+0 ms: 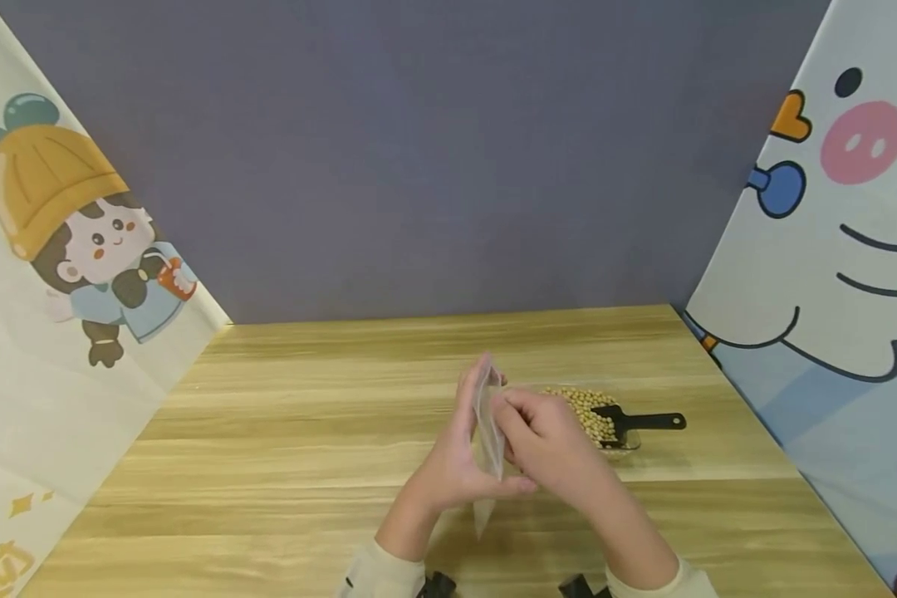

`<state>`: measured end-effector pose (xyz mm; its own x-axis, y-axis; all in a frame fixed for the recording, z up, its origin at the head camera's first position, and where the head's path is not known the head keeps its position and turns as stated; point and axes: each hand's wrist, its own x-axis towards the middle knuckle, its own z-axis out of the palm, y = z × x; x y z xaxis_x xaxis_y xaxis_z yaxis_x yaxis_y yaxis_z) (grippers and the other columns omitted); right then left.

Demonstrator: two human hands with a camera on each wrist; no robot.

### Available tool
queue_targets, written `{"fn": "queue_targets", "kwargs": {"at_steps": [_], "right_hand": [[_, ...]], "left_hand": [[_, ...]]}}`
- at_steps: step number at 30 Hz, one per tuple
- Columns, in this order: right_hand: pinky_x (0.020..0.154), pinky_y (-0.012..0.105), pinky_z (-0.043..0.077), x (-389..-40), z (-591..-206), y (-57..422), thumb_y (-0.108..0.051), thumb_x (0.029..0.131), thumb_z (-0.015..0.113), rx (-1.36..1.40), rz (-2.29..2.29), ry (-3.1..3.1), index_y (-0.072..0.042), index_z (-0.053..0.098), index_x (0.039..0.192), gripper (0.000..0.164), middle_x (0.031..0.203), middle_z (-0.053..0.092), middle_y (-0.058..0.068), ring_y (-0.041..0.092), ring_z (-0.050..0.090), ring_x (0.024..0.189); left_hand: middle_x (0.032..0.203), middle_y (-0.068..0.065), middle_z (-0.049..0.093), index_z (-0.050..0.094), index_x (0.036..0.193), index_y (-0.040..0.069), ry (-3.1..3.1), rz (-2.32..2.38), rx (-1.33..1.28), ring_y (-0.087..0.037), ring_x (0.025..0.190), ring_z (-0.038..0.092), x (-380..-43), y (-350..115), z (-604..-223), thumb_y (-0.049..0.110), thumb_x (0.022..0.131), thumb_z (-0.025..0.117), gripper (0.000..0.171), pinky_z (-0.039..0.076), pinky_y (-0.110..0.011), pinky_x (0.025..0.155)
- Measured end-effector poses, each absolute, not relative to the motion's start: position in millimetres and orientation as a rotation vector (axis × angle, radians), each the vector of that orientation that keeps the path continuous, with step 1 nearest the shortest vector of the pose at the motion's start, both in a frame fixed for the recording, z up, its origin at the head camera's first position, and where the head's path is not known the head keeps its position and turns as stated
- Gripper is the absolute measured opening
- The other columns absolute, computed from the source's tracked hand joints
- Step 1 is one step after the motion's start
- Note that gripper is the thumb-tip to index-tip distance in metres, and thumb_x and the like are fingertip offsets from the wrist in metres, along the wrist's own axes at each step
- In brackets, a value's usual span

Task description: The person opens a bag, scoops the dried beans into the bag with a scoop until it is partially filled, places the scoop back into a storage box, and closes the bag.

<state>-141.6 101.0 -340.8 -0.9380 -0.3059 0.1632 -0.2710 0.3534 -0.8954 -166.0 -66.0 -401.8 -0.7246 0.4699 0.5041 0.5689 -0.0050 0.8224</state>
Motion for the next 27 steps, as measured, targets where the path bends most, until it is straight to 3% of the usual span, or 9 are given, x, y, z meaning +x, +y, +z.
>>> {"fn": "queue_targets", "kwargs": {"at_steps": [7,11,17,21,23,27], "right_hand": [[0.047,0.024,0.038,-140,-337,107,-0.027,0.113,0.051,-0.537,-1.552,2.718,-0.014,0.051,0.074,0.041,0.062,0.048,-0.003,0.007,0.041,0.052],[0.046,0.022,0.034,-140,-334,110,-0.024,0.111,0.053,-0.482,-1.499,2.772,-0.014,0.052,0.074,0.039,0.061,0.046,-0.003,0.007,0.039,0.051],[0.049,0.022,0.037,-141,-332,112,-0.024,0.106,0.061,-0.443,-1.431,2.92,-0.017,0.059,0.076,0.03,0.063,0.048,-0.005,0.008,0.042,0.055],[0.051,0.022,0.038,-142,-332,112,-0.023,0.104,0.064,-0.399,-1.405,2.969,-0.017,0.059,0.078,0.027,0.065,0.05,-0.003,0.009,0.045,0.058],[0.052,0.022,0.041,-141,-332,111,-0.023,0.105,0.065,-0.44,-1.413,2.998,-0.016,0.064,0.085,0.021,0.074,0.055,-0.003,0.008,0.046,0.061],[0.055,0.02,0.045,-137,-332,111,-0.029,0.106,0.066,-0.798,-1.324,3.155,-0.015,0.074,0.106,0.016,0.112,0.067,0.0,-0.001,0.046,0.061]], "left_hand": [[0.143,-0.021,0.048,0.032,0.153,0.003,-2.076,-1.906,-1.046,-0.021,0.139,0.048,-172,-69,-397,0.0,0.077,0.084,0.092,0.037,-0.046,0.126],[0.14,-0.023,0.055,0.039,0.146,0.0,-2.033,-1.893,-1.026,-0.018,0.138,0.052,-174,-71,-397,-0.002,0.079,0.081,0.079,0.038,-0.049,0.128],[0.139,-0.02,0.058,0.039,0.151,0.003,-2.075,-1.823,-0.986,-0.03,0.138,0.055,-176,-74,-395,-0.002,0.077,0.084,0.087,0.042,-0.045,0.125],[0.142,-0.015,0.057,0.034,0.157,0.013,-2.14,-1.78,-0.936,-0.03,0.139,0.055,-175,-75,-393,0.004,0.073,0.091,0.101,0.043,-0.051,0.12],[0.142,-0.013,0.057,0.03,0.16,0.016,-2.165,-1.736,-0.938,-0.029,0.137,0.054,-175,-75,-393,0.008,0.072,0.095,0.11,0.042,-0.057,0.119],[0.143,-0.011,0.054,0.024,0.161,0.018,-2.183,-1.703,-0.935,-0.027,0.137,0.05,-176,-74,-393,0.01,0.072,0.094,0.114,0.035,-0.066,0.121]]}}
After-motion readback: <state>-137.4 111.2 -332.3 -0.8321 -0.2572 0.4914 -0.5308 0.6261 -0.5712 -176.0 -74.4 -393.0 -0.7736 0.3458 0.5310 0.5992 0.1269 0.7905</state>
